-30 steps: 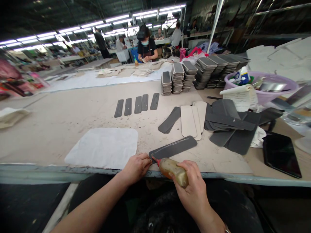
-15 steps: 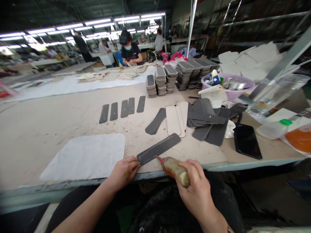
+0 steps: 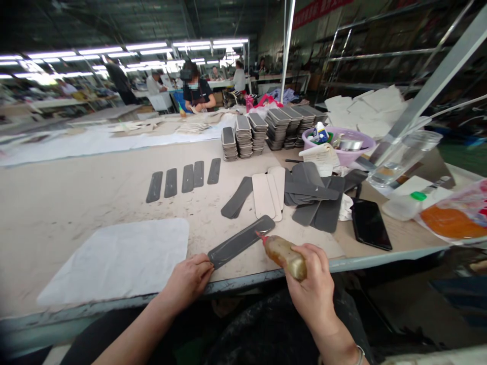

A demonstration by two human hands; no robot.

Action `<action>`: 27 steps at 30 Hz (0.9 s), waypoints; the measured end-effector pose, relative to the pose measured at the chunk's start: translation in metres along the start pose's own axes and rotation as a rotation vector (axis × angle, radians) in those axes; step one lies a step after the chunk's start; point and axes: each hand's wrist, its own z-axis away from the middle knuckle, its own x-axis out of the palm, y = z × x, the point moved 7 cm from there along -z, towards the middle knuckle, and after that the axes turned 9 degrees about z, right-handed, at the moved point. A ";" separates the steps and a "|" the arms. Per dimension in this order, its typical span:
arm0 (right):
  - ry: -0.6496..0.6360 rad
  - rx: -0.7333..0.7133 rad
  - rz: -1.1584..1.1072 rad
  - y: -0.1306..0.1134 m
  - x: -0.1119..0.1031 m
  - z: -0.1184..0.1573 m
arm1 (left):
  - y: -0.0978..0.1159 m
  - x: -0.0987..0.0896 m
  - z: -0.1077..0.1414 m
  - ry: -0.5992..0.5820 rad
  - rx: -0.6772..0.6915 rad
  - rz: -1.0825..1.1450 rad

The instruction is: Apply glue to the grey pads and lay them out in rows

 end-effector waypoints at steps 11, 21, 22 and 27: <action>-0.070 0.002 -0.042 -0.001 0.015 -0.003 | 0.002 0.002 -0.001 0.011 0.011 -0.014; 0.054 0.054 0.087 0.025 0.002 -0.035 | 0.000 0.005 -0.003 0.016 0.017 -0.022; 0.051 0.058 0.090 0.027 0.005 -0.036 | 0.000 0.005 -0.003 0.010 0.014 -0.024; 0.039 0.093 0.080 0.036 0.017 -0.033 | 0.000 0.005 -0.004 0.010 -0.001 -0.023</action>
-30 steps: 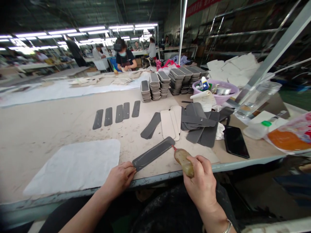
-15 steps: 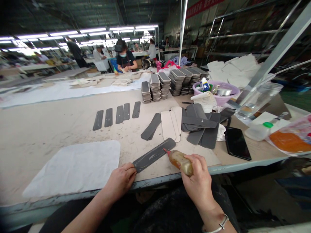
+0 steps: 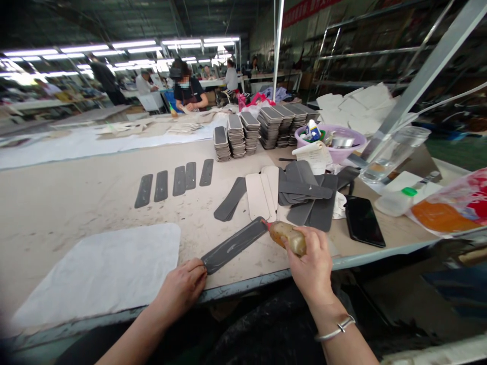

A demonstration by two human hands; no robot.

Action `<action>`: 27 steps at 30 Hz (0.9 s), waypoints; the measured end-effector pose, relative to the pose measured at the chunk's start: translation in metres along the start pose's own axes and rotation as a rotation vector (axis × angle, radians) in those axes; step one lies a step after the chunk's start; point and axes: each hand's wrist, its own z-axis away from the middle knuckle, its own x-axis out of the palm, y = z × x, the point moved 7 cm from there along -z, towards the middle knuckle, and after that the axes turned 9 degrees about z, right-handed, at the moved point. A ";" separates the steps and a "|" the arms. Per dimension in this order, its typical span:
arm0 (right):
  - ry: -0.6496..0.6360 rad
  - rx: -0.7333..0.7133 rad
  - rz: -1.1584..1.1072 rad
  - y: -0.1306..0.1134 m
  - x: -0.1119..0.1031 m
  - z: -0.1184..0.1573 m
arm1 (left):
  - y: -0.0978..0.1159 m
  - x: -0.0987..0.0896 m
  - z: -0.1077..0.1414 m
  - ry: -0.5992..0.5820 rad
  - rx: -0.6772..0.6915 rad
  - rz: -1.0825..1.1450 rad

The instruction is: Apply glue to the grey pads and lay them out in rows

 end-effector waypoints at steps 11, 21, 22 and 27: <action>0.017 -0.020 0.044 -0.002 -0.025 0.013 | 0.004 -0.003 -0.001 0.009 -0.006 -0.012; -0.050 0.035 -0.100 -0.013 -0.015 0.015 | 0.004 -0.002 0.001 0.001 0.022 -0.013; -0.022 0.041 -0.072 -0.012 -0.013 0.013 | 0.004 -0.002 0.001 -0.004 0.027 -0.014; -0.148 0.036 -0.124 -0.009 -0.004 0.018 | 0.001 -0.001 -0.002 0.001 0.028 -0.011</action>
